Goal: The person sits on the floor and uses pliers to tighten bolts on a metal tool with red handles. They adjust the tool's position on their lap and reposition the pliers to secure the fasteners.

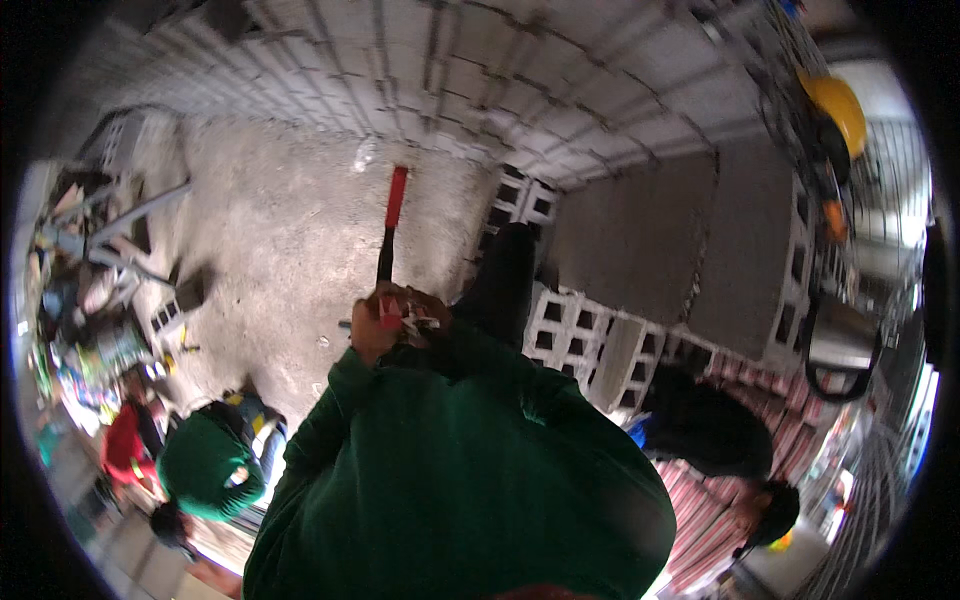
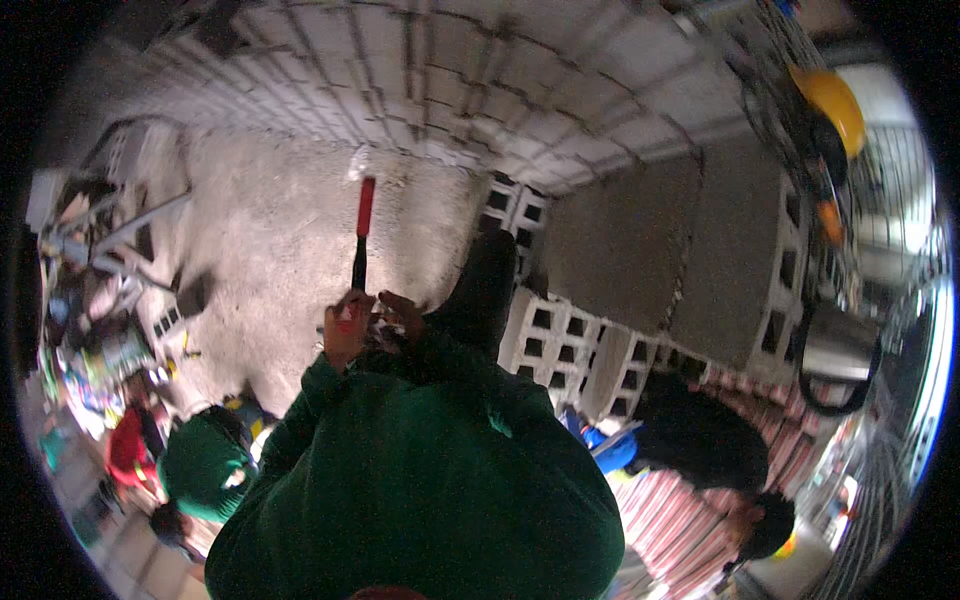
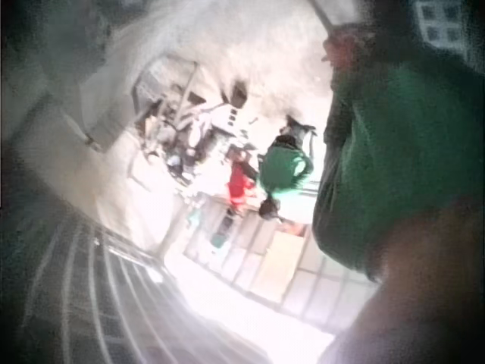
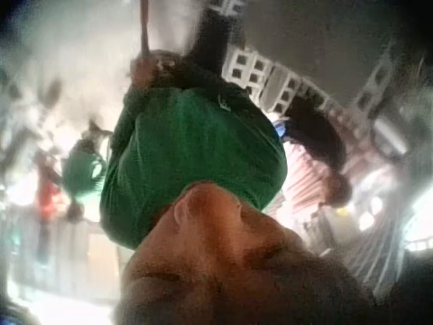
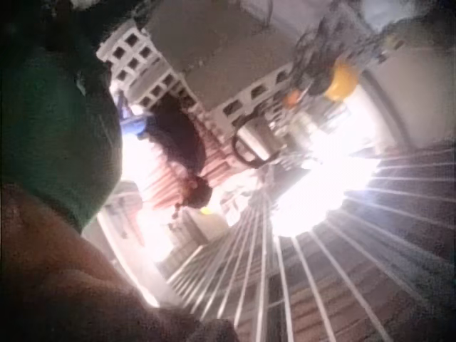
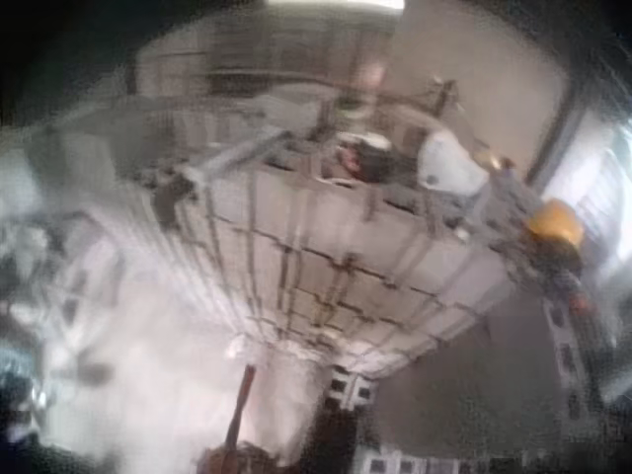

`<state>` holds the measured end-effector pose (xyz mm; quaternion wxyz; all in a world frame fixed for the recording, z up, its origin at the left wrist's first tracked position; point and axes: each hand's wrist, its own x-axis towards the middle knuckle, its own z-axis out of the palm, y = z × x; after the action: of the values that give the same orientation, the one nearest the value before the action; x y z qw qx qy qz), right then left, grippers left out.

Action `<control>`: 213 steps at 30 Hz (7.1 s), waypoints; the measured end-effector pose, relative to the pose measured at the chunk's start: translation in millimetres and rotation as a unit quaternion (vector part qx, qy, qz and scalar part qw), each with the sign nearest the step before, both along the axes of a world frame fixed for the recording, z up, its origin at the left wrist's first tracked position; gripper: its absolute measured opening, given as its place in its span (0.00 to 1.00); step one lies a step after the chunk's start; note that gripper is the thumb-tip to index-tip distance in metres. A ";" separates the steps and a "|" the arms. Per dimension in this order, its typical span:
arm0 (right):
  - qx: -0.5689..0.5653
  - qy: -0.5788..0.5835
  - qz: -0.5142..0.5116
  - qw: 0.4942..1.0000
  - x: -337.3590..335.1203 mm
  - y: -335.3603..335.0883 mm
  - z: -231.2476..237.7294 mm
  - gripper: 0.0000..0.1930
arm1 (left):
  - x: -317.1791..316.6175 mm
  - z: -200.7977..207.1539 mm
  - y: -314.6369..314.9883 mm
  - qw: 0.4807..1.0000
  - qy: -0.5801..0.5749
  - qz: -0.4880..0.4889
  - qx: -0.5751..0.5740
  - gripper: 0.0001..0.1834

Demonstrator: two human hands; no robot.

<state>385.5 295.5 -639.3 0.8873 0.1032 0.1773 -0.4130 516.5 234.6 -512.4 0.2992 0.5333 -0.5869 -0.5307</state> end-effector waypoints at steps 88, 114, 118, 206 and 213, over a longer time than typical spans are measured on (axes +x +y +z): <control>-0.721 0.499 0.143 0.459 -267.2 -301.8 -373.4 0.44 | -133.1 -556.0 -111.2 0.381 0.768 0.515 0.001 0.17; -0.511 0.412 0.430 0.620 -298.7 -289.3 -359.9 0.16 | -155.1 -562.8 -108.1 0.480 0.559 0.676 0.022 0.23; -0.595 0.367 0.483 0.528 -294.0 -298.3 -329.1 0.27 | -148.1 -557.9 -101.6 0.474 0.551 0.686 0.013 0.22; -0.670 0.431 0.600 0.077 -187.9 -288.6 -273.6 0.46 | -147.2 -510.1 -77.9 0.512 0.456 0.721 -0.101 0.22; -0.723 0.401 0.557 0.083 -189.5 -288.5 -276.0 0.40 | -148.0 -497.2 -80.0 0.494 0.442 0.747 -0.048 0.22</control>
<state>196.0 7.0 -915.3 0.3071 -0.8969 0.1294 0.2907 368.5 154.6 -1009.7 0.8293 0.4534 0.2150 -0.2460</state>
